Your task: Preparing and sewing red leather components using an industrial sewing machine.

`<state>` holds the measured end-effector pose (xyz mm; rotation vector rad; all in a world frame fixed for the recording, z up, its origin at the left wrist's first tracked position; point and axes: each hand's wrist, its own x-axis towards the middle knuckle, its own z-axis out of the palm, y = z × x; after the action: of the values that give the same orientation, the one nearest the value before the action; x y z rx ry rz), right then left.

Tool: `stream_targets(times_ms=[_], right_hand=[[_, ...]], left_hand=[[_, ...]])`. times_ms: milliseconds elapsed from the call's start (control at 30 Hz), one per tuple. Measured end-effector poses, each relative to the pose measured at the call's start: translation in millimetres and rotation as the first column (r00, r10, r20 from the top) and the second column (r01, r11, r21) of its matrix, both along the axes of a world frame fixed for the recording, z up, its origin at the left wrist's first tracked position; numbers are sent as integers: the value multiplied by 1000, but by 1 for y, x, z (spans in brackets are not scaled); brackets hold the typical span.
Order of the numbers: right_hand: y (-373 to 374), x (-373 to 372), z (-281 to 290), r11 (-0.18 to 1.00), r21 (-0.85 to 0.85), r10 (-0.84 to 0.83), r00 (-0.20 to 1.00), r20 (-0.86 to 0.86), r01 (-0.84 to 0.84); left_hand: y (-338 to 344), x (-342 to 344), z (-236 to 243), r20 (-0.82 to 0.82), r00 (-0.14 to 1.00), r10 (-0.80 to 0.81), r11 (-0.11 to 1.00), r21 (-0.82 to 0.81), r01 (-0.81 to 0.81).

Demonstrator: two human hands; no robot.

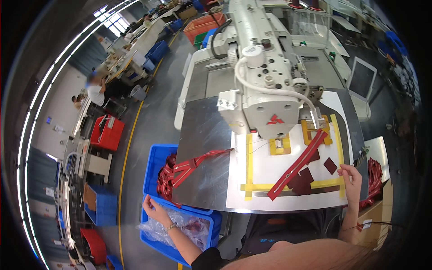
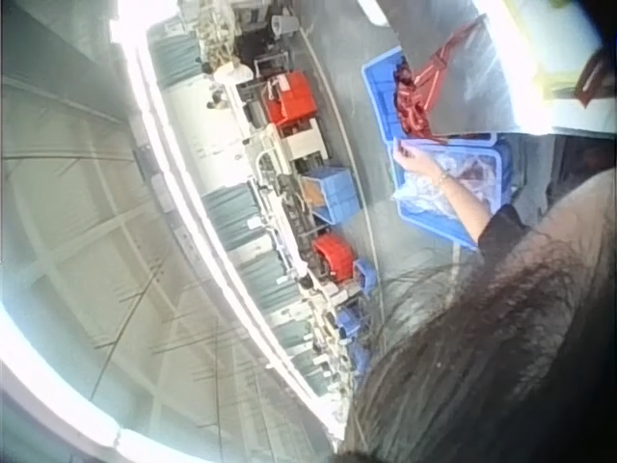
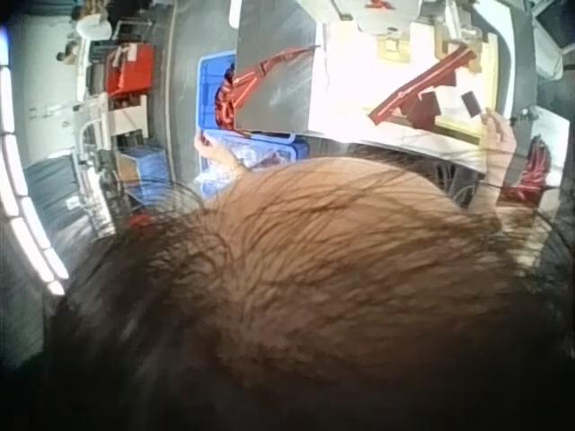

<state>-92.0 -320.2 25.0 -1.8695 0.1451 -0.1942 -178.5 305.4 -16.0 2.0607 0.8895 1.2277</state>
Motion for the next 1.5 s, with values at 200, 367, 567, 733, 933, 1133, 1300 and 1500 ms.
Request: stream_targets(times_ms=[200, 367, 567, 733, 933, 1133, 1300, 1500], right_hand=[[28, 7, 0, 866, -498, 77, 974, 214, 41], [65, 21, 5, 822, -551, 302, 930, 209, -143], [60, 18, -6, 814, -556, 310, 935, 172, -168], [62, 19, -18, 855, -511, 239, 941, 241, -87], [62, 21, -23, 907, -421, 163, 931, 326, -11], [66, 25, -25, 949, -275, 239, 921, 307, -155], [73, 53, -14, 753, 495, 538, 838, -85, -433], [87, 85, -14, 621, 649, 646, 756, -106, -439]], left_hand=[[-137, 75, 62, -97, 857, -506, 802, 314, 509], [-264, 114, 56, -388, 282, -877, 238, 158, 958], [-328, 118, 44, -459, -116, -881, -107, -44, 993], [-351, 142, 37, -517, -220, -827, -187, -115, 976], [-357, 161, 44, -600, -362, -713, -241, -275, 931], [-346, 172, 52, -124, -483, -867, -382, -458, 803], [-329, 171, 42, -220, -72, -973, -158, 405, 900], [-322, 166, 41, -463, 143, -875, -247, 679, 692]])
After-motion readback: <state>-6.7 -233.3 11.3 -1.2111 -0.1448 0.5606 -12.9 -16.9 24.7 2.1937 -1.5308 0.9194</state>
